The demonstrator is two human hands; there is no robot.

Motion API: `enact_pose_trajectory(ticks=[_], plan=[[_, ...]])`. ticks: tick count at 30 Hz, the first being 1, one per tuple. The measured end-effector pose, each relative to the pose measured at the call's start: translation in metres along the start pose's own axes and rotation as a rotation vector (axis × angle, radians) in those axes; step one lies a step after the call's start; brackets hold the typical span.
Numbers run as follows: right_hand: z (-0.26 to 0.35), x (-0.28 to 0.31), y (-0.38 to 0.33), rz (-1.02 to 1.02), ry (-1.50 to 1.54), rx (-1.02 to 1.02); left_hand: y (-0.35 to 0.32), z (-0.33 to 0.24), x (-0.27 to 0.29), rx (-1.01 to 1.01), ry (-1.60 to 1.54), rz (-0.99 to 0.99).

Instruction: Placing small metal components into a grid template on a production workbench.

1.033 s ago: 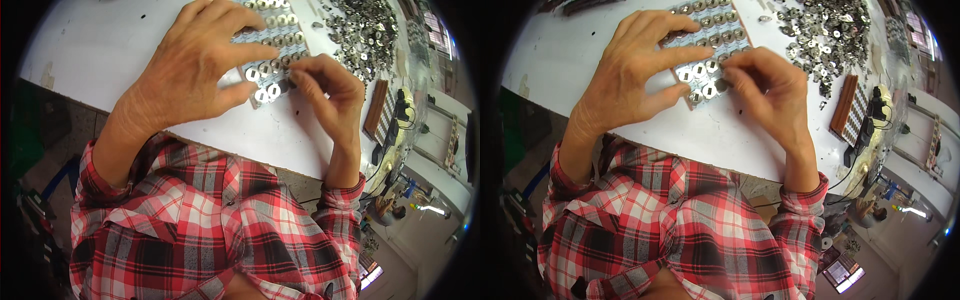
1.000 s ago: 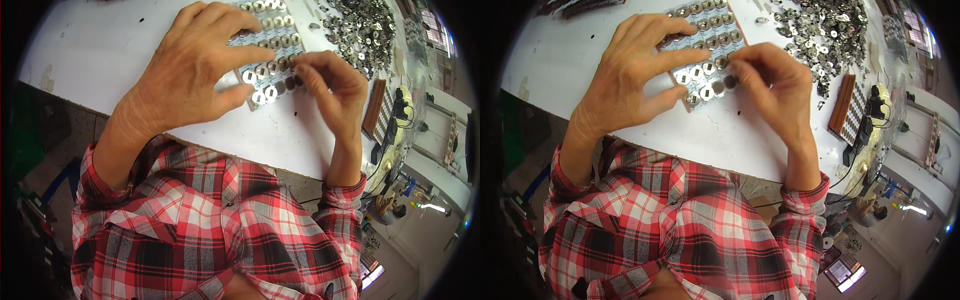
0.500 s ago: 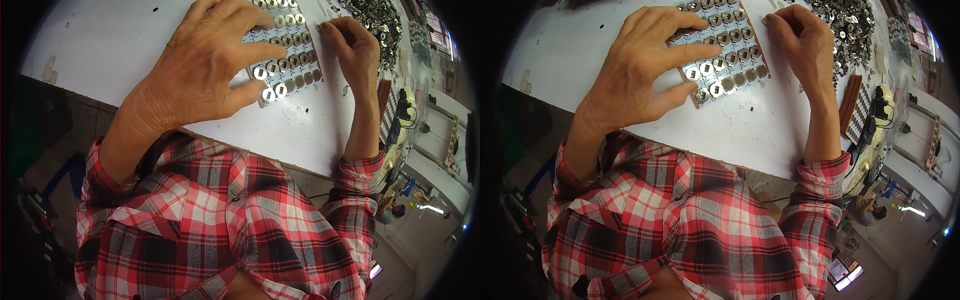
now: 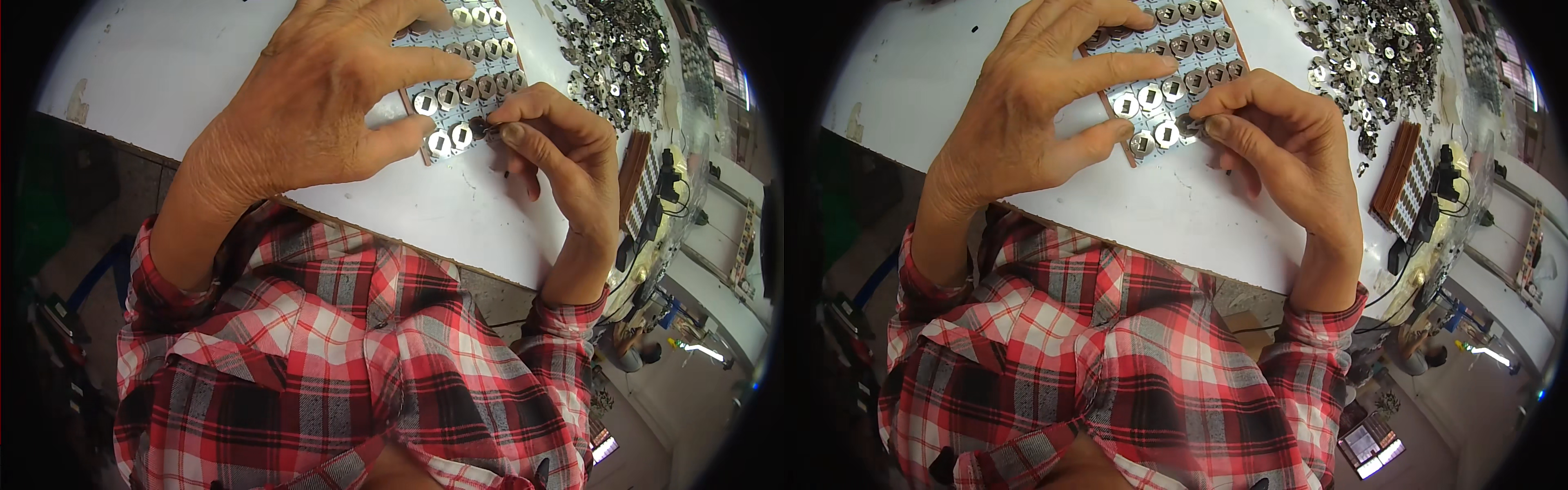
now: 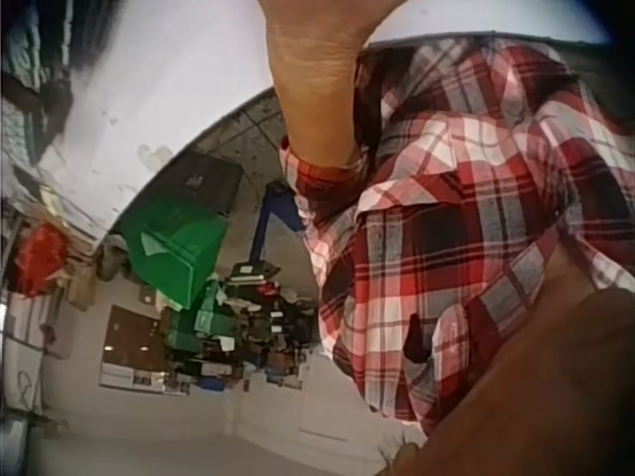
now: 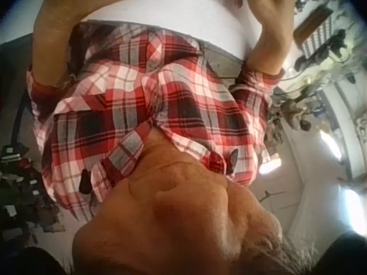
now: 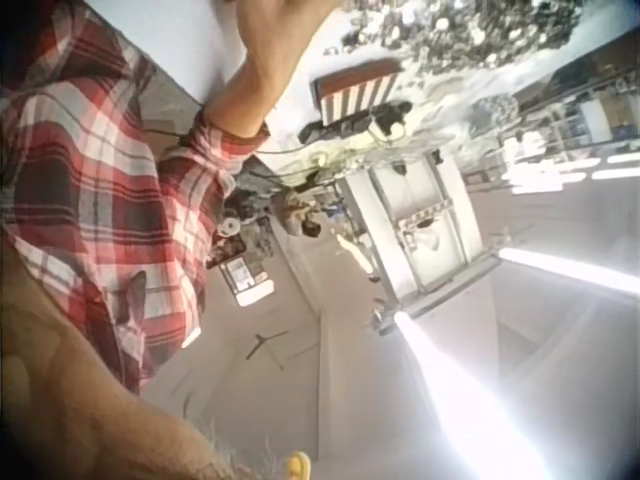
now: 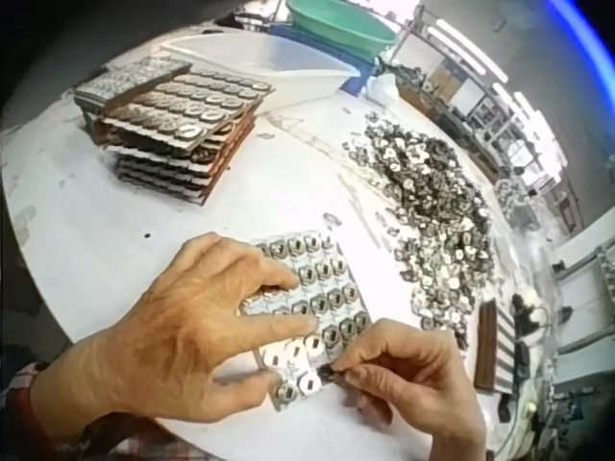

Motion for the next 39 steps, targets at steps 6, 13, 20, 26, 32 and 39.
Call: enact_pose_trajectory(ticks=[6, 13, 20, 26, 32, 39], plan=[[-0.004, 0.001, 0.000, -0.060, -0.066, 0.035, 0.013, -0.004, 0.006, 0.054, -0.129, -0.047], [-0.003, 0.003, 0.000, -0.082, -0.055, 0.001, 0.032, 0.008, -0.007, 0.723, 0.036, 0.846], [0.002, -0.002, -0.003, -0.029, -0.110, 0.146, -0.010, 0.004, -0.005, 0.069, -0.169, -0.083], [0.004, -0.005, -0.005, -0.062, -0.173, 0.260, -0.010, 0.004, -0.005, 0.072, -0.182, -0.087], [0.005, -0.007, -0.008, -0.047, -0.284, 0.328, 0.030, 0.009, -0.011, 0.720, 0.014, 0.835], [0.004, -0.005, -0.007, -0.156, 0.027, 0.148, -0.010, 0.005, -0.002, 0.087, -0.121, -0.040]])
Point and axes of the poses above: each hand's wrist, its own y-axis towards the middle knuckle, its own x-axis out of the back of the hand, z = x × y, the point moved 7 cm from there along y, towards the middle knuckle, and after that the axes turned 14 degrees about -z, right-handed, at the moved point
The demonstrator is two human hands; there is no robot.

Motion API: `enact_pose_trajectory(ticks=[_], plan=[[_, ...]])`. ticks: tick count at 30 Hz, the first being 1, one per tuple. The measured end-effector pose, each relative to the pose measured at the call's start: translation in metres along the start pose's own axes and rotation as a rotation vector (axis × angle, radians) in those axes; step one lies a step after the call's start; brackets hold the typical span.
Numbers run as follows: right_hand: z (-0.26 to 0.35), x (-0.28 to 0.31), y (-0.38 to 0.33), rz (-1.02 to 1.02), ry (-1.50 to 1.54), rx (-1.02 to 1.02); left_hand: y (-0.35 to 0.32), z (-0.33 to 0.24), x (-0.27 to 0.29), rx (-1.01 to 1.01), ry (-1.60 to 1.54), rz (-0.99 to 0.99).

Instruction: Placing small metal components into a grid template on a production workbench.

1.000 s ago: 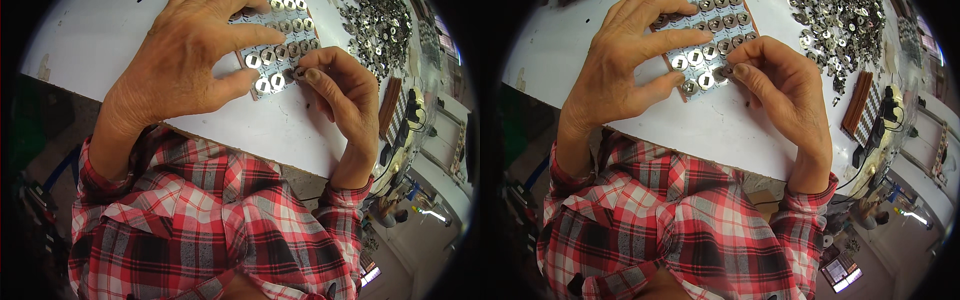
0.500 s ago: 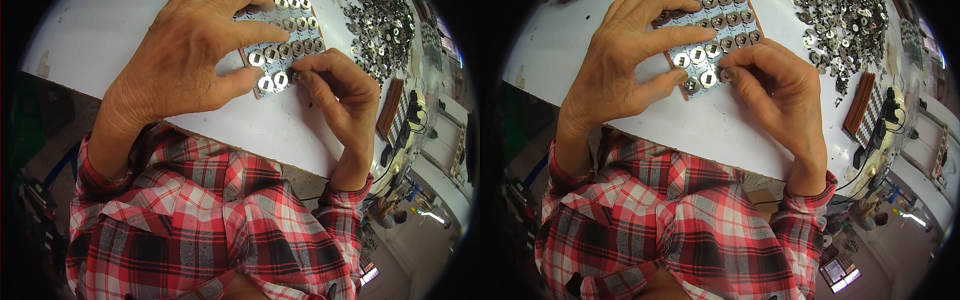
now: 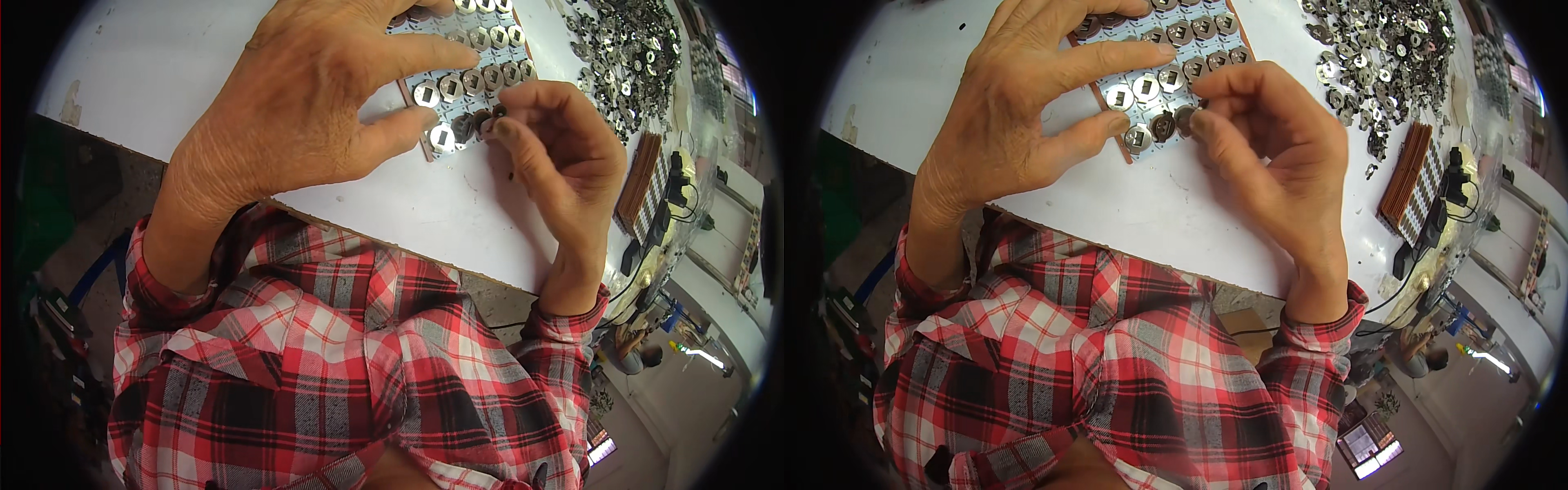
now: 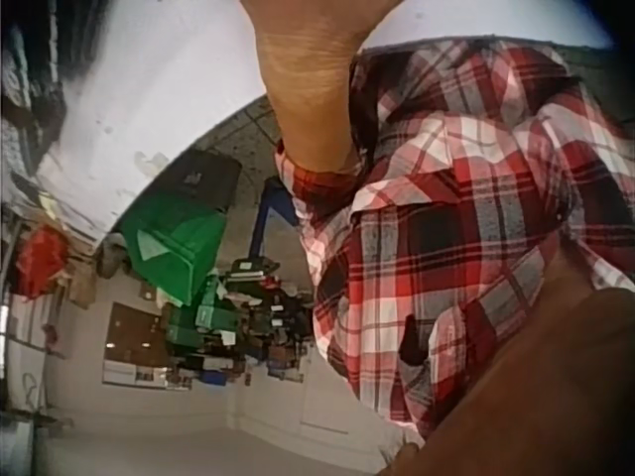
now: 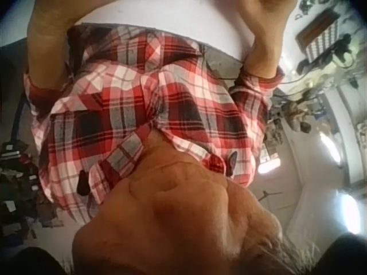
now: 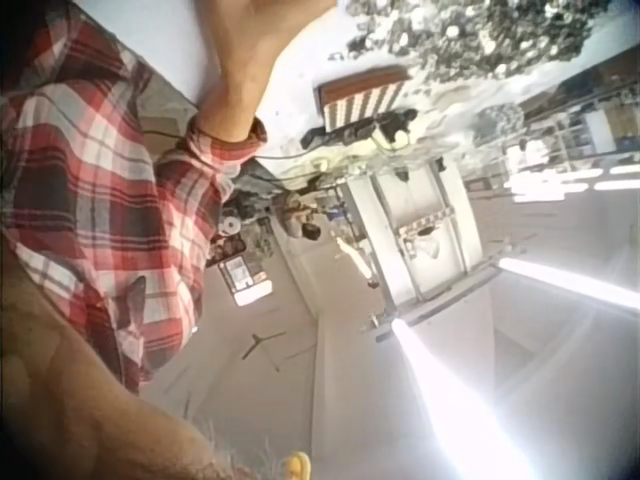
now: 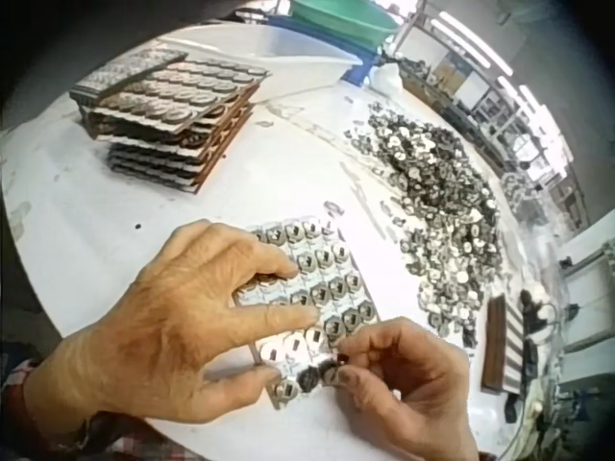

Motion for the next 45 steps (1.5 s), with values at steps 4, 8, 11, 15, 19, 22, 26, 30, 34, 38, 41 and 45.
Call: enact_pose_trajectory(ticks=[4, 8, 11, 15, 19, 22, 26, 30, 34, 38, 41, 45], plan=[[-0.006, 0.012, 0.001, -0.025, -0.040, -0.016, 0.045, -0.006, -0.004, 0.319, 0.096, 0.411], [-0.004, 0.003, -0.001, 0.016, -0.112, -0.023, 0.041, -0.001, -0.004, 0.667, 0.205, 0.816], [0.001, 0.002, -0.002, 0.034, -0.214, 0.118, 0.040, 0.001, -0.006, 0.687, 0.183, 0.817], [-0.001, -0.002, 0.000, 0.044, -0.258, 0.123, 0.000, -0.001, 0.000, -0.026, 0.080, 0.071], [-0.003, -0.004, -0.001, 0.077, -0.250, 0.186, -0.002, -0.001, -0.002, -0.028, 0.077, 0.063], [-0.004, 0.000, -0.001, 0.031, -0.221, 0.041, -0.001, -0.001, -0.002, -0.027, 0.087, 0.066], [0.009, -0.003, -0.003, 0.074, -0.367, 0.174, -0.002, -0.001, -0.002, -0.032, 0.100, 0.066], [0.011, -0.008, -0.006, 0.170, -0.369, 0.198, -0.003, -0.001, -0.001, -0.032, 0.103, 0.060], [0.000, 0.006, -0.005, 0.105, -0.185, 0.025, 0.044, -0.004, -0.007, 0.335, 0.136, 0.439], [0.006, 0.008, 0.002, -0.041, -0.098, -0.018, -0.002, -0.002, 0.003, -0.008, 0.093, 0.043], [-0.002, 0.009, 0.000, -0.032, -0.158, 0.025, -0.002, -0.001, 0.000, -0.010, 0.092, 0.046], [-0.004, 0.008, -0.002, -0.024, -0.229, 0.042, 0.019, -0.011, 0.004, -0.011, 0.087, 0.053]])
Point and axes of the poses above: each hand's wrist, its own y-axis towards the middle knuckle, its own x-axis out of the back of the hand, z = x × y, the point moved 7 cm from there along y, towards the middle knuckle, and after that the axes turned 14 degrees about -z, right-handed, at the moved point
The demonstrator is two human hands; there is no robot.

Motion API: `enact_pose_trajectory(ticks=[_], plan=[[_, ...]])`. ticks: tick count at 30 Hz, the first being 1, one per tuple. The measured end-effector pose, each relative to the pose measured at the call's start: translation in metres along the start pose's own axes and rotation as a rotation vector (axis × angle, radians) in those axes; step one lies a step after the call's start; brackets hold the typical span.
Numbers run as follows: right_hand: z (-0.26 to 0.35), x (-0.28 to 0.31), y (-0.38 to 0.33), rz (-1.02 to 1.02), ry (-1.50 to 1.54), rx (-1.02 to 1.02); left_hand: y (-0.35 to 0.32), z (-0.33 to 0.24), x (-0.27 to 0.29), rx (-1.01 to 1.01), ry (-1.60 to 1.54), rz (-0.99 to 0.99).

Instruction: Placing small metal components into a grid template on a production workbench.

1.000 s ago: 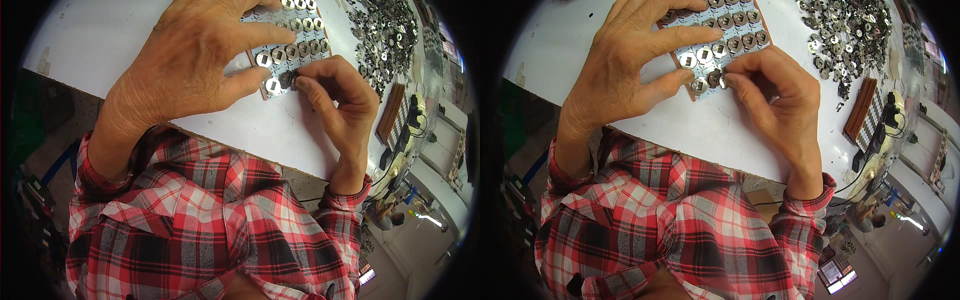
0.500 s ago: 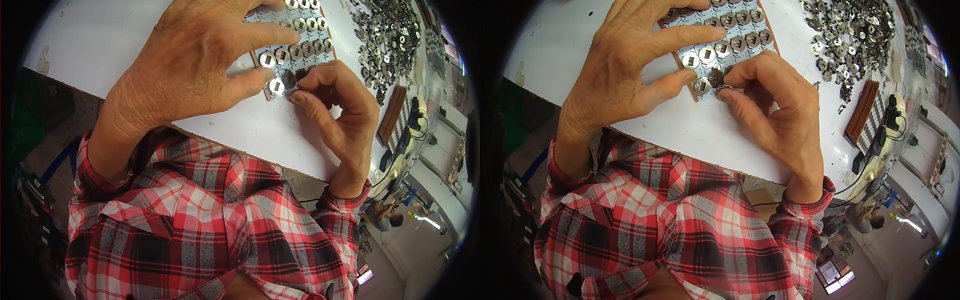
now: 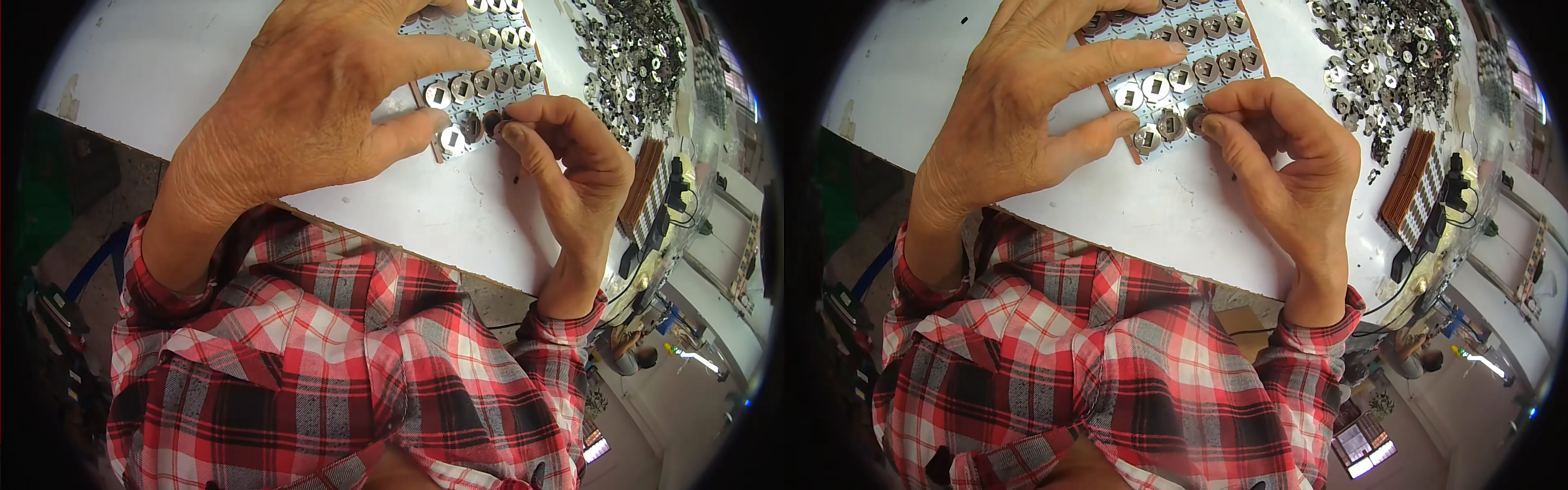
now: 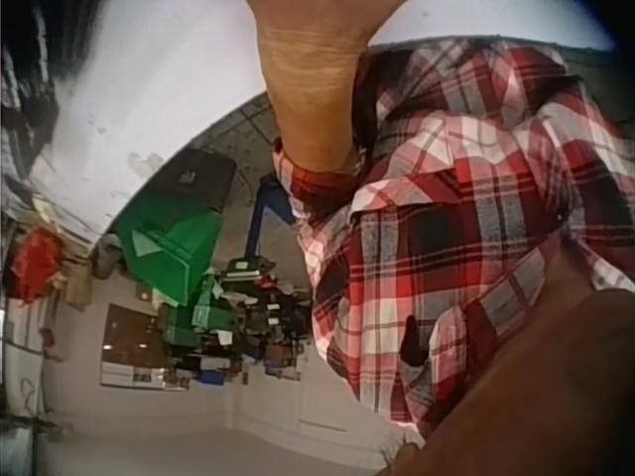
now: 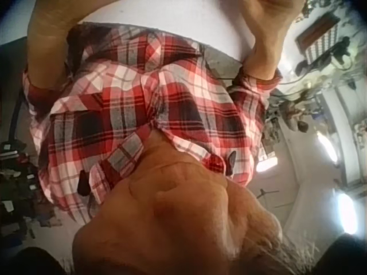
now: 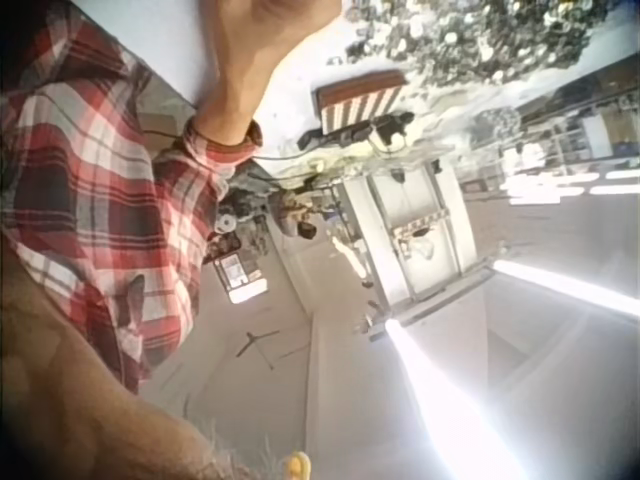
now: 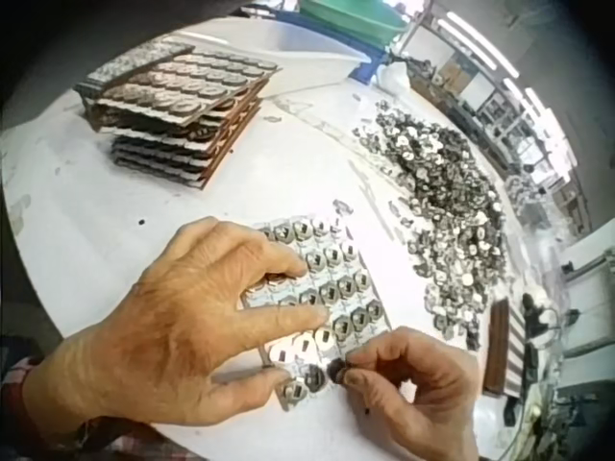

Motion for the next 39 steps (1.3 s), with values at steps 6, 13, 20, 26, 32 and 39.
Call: enact_pose_trajectory(ticks=[6, 13, 20, 26, 32, 39], plan=[[0.004, -0.004, -0.001, -0.008, -0.046, 0.015, -0.021, 0.008, -0.006, -0.003, 0.038, 0.023], [-0.002, -0.004, 0.006, 0.022, -0.006, 0.107, -0.021, 0.008, -0.009, -0.009, 0.017, 0.000], [-0.003, -0.003, 0.005, 0.058, 0.042, 0.075, 0.019, 0.011, -0.012, 0.693, 0.084, 0.791], [0.008, -0.009, 0.005, 0.082, -0.072, 0.148, -0.006, 0.006, -0.006, 0.031, -0.035, -0.021], [0.010, -0.009, 0.006, 0.126, -0.039, 0.163, -0.017, 0.007, -0.007, 0.025, -0.017, 0.007], [0.016, -0.011, -0.001, 0.055, -0.096, 0.150, -0.015, 0.004, -0.003, 0.034, 0.038, 0.039]])
Point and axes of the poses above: each hand's wrist, its own y-axis towards the middle knuckle, its own x-axis out of the back of the hand, z = x × y, the point moved 7 cm from there along y, towards the middle knuckle, and after that the axes turned 14 degrees about -z, right-handed, at the moved point
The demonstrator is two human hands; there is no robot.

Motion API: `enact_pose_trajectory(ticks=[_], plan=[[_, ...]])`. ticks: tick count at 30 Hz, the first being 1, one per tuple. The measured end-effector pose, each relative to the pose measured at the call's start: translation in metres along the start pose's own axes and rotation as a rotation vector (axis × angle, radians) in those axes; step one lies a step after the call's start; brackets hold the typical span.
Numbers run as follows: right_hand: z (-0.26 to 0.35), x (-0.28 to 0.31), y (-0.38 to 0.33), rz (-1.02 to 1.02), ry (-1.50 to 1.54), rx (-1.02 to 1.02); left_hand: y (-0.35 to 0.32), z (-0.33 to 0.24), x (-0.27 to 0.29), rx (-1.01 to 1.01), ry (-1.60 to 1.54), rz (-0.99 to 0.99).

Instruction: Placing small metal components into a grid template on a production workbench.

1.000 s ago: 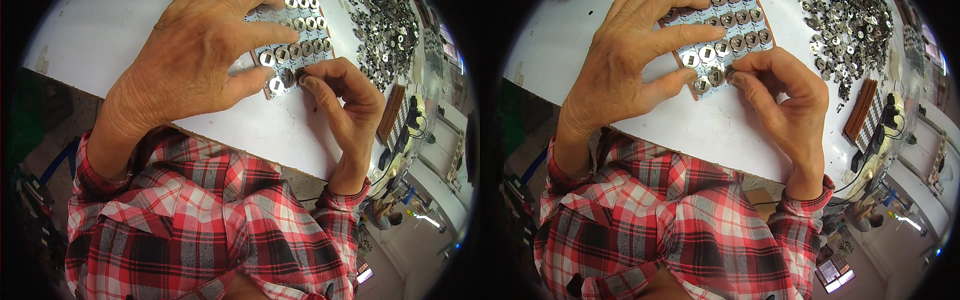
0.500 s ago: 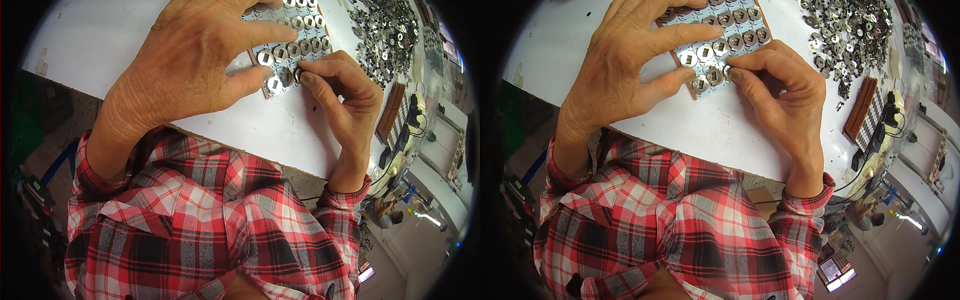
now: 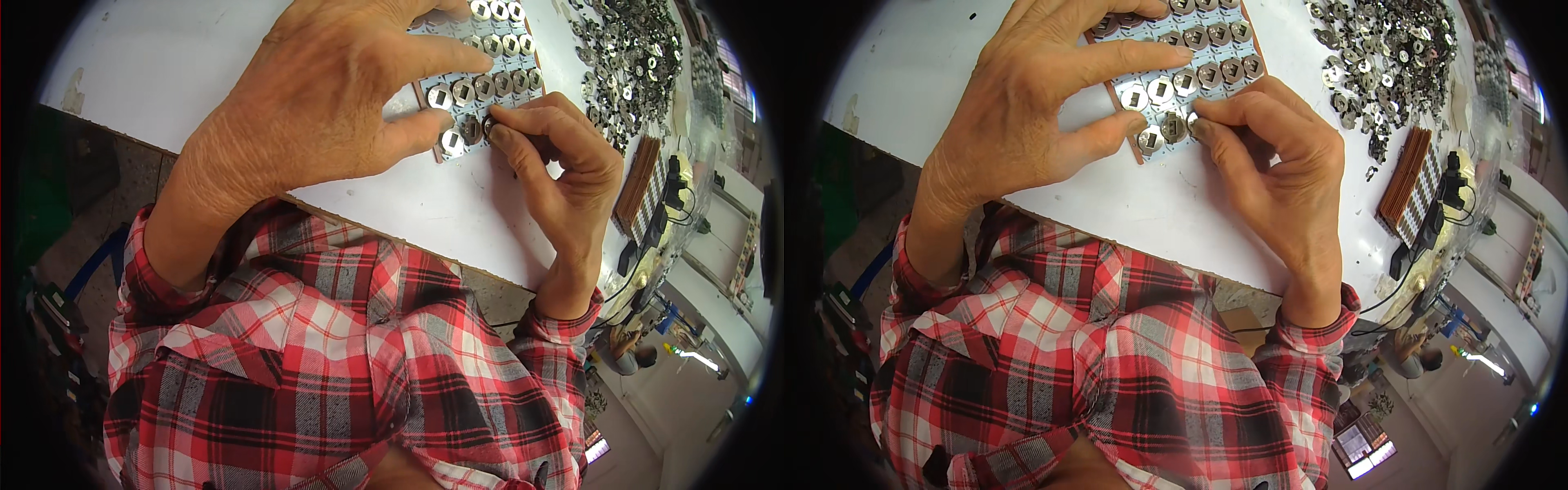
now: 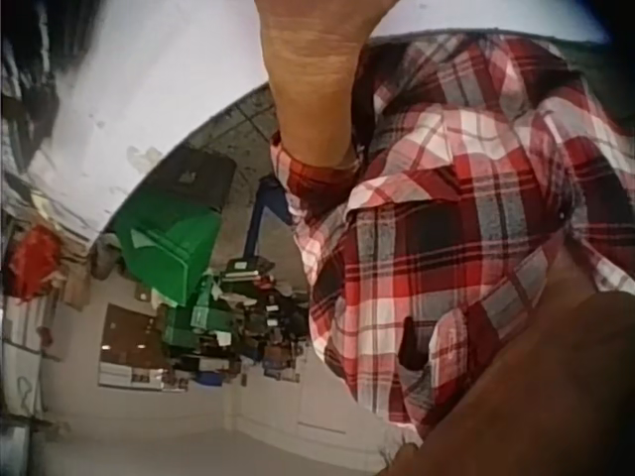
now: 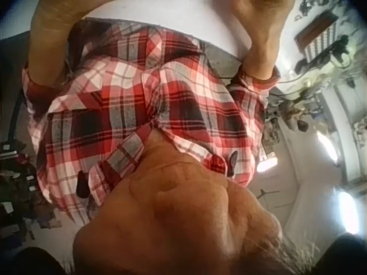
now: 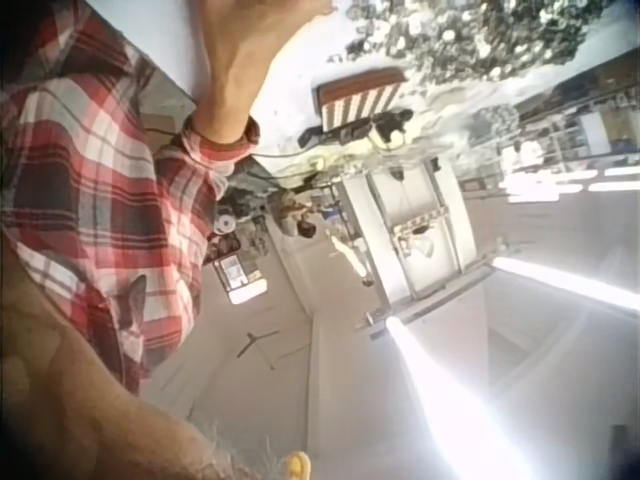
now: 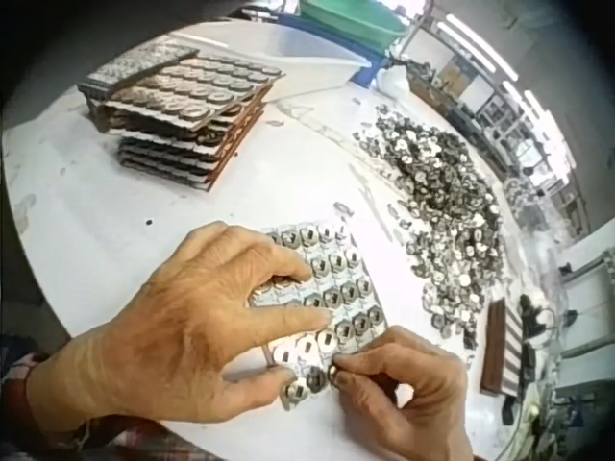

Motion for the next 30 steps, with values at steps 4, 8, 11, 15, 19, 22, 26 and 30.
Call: enact_pose_trajectory(ticks=[4, 8, 11, 15, 19, 22, 26, 30], plan=[[-0.012, 0.007, 0.000, 0.025, 0.029, -0.063, 0.034, -0.004, 0.003, 0.290, -0.002, 0.320], [-0.010, 0.003, 0.000, 0.057, 0.006, -0.014, 0.034, 0.004, -0.003, 0.688, 0.017, 0.713], [-0.011, 0.005, -0.003, -0.014, 0.020, -0.082, 0.034, 0.004, -0.004, 0.673, 0.009, 0.697], [0.012, 0.001, -0.002, -0.002, -0.008, 0.083, 0.005, 0.000, -0.003, -0.018, -0.018, 0.001], [0.007, -0.009, -0.005, 0.021, -0.021, 0.108, -0.003, 0.003, -0.005, 0.010, -0.049, 0.001], [0.012, -0.011, 0.000, 0.062, -0.005, 0.111, -0.003, 0.002, -0.002, 0.005, -0.034, 0.003], [-0.005, -0.002, -0.005, 0.083, 0.192, -0.033, -0.001, 0.001, -0.003, -0.009, -0.005, 0.028], [-0.007, 0.002, -0.001, -0.056, 0.361, -0.202, 0.015, 0.011, -0.012, 0.641, 0.024, 0.691]])
Point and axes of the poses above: each hand's wrist, its own y-axis towards the middle knuckle, its own x-axis out of the back of the hand, z = x × y, the point moved 7 cm from there along y, towards the middle knuckle, and after that the axes turned 14 degrees about -z, right-handed, at the moved point
